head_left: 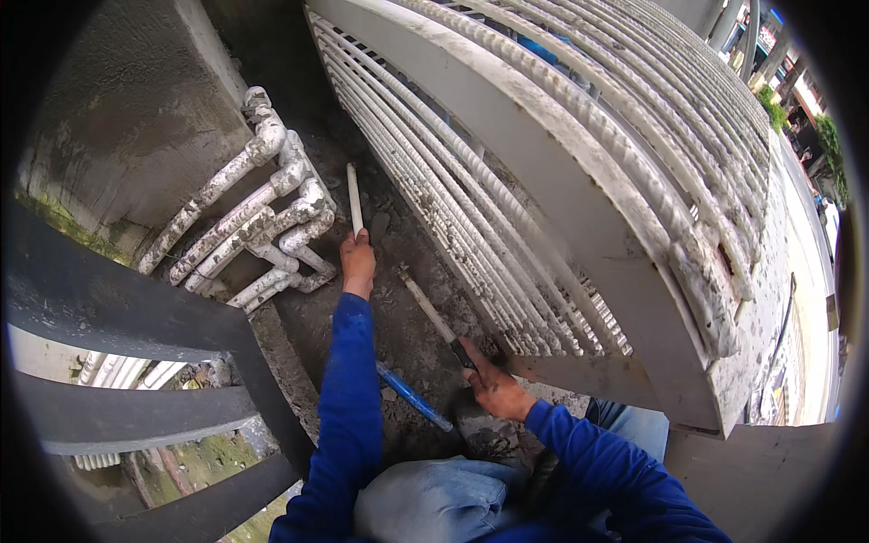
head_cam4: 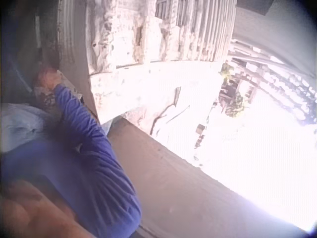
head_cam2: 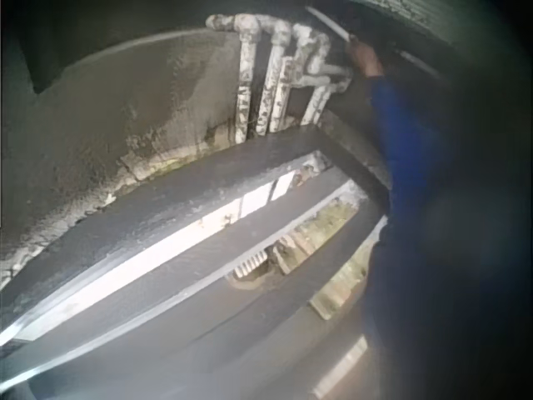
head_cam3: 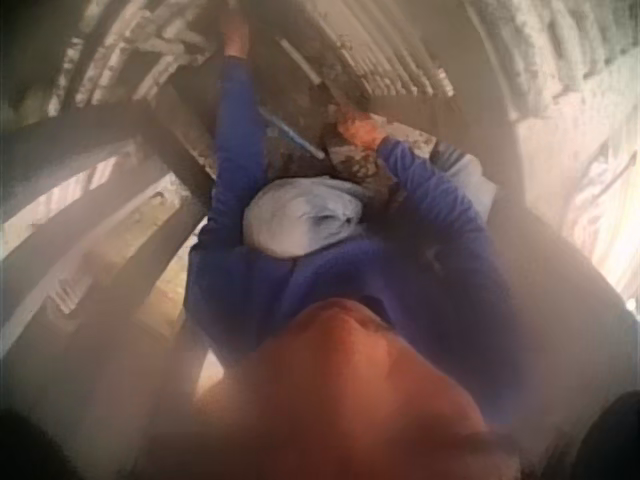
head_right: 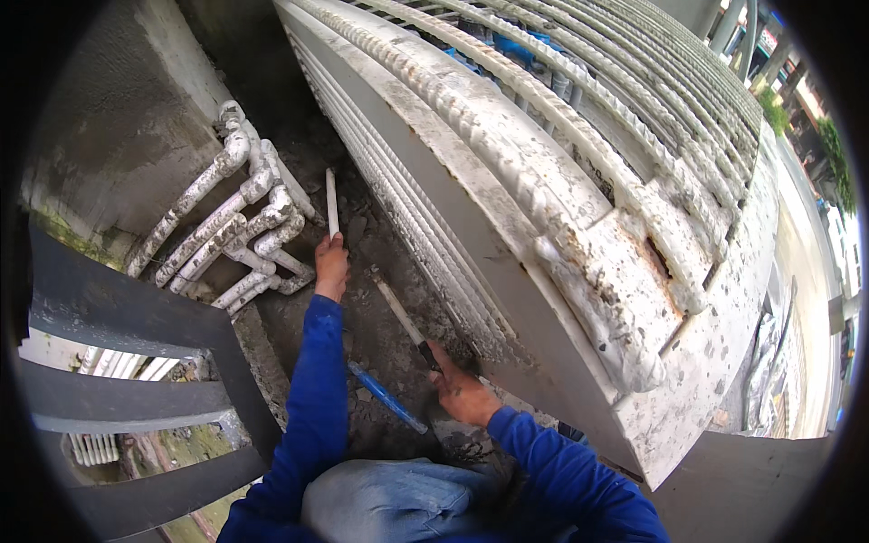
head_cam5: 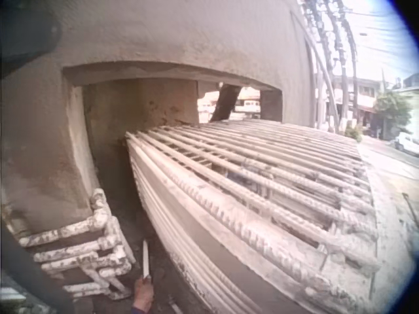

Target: The person uses a hammer and chisel to chip away at a concrete structure beneath a metal grate. They repeatedly strike the chisel to break off small pieces of concrete, then use a scraper to clear debris from the area.

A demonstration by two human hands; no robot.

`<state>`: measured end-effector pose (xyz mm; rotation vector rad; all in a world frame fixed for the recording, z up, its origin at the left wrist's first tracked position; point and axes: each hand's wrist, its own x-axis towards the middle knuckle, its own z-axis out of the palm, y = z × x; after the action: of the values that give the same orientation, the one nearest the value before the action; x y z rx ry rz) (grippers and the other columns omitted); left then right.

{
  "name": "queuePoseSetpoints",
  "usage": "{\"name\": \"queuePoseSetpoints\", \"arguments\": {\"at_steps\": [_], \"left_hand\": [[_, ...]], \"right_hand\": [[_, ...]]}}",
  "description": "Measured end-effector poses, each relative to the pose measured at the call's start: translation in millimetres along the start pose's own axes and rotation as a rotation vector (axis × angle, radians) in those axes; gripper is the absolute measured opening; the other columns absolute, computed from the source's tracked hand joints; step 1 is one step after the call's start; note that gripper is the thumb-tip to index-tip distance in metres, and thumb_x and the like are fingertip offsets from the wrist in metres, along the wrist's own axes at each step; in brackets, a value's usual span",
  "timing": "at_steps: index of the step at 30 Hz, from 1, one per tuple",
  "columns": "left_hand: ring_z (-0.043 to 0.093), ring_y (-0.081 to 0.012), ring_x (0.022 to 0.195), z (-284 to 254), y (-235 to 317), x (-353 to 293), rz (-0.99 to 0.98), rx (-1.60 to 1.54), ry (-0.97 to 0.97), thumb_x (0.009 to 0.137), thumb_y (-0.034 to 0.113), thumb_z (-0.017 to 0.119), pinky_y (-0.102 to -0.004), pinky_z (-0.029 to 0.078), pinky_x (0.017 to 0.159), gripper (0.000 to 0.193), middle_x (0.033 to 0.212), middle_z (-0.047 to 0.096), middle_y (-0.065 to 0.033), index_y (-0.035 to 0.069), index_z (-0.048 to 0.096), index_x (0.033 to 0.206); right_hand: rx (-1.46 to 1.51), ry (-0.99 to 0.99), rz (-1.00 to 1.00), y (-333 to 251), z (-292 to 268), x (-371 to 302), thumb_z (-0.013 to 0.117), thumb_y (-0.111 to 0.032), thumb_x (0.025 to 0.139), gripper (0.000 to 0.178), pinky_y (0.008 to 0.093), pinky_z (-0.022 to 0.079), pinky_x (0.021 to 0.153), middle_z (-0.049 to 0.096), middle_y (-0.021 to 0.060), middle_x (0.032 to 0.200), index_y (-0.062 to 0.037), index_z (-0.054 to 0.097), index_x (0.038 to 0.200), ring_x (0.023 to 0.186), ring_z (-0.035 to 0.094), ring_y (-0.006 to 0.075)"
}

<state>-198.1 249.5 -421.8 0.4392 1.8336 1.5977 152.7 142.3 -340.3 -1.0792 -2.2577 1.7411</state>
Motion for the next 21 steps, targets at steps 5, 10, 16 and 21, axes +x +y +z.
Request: {"name": "queuePoseSetpoints", "arguments": {"at_steps": [5,10,16,21], "left_hand": [[0.034,-0.0057,0.042,4,23,-148,-0.308,-0.100,-0.044,0.104,0.034,0.051,-0.0256,0.024,0.036,0.023,0.066,0.046,0.0039,0.015,0.057,0.115],[0.037,-0.0053,0.045,25,23,-92,0.084,0.029,-0.094,0.105,0.036,0.050,-0.0253,0.027,0.037,0.021,0.064,0.042,0.0048,0.015,0.053,0.101],[0.037,-0.0075,0.044,-23,8,-76,-0.268,-0.059,-0.021,0.102,0.042,0.053,-0.0260,0.025,0.038,0.025,0.067,0.046,0.0036,0.019,0.060,0.108],[0.039,-0.0055,0.048,-10,8,-172,-0.226,0.011,-0.074,0.104,0.037,0.052,-0.0242,0.027,0.041,0.026,0.066,0.046,0.0056,0.015,0.061,0.114]], "right_hand": [[-0.201,0.134,-0.054,28,4,5,0.040,-0.019,0.106,0.059,0.0421,0.034,0.114,0.044,0.0293,0.147,-0.0085,0.014,0.158,0.138,0.043,0.0405],[-0.305,0.246,-0.031,91,32,18,0.037,-0.022,0.107,0.058,0.0417,0.031,0.116,0.041,0.0295,0.149,-0.0077,0.013,0.158,0.141,0.039,0.0409],[-0.073,0.024,-0.044,14,-1,3,0.043,-0.024,0.104,0.063,0.0474,0.041,0.105,0.054,0.0360,0.129,-0.0122,0.014,0.158,0.118,0.055,0.0481],[-0.114,0.116,-0.094,32,-14,-7,0.044,-0.021,0.103,0.064,0.0468,0.040,0.107,0.052,0.0363,0.133,-0.0110,0.013,0.158,0.123,0.052,0.0490]]}}
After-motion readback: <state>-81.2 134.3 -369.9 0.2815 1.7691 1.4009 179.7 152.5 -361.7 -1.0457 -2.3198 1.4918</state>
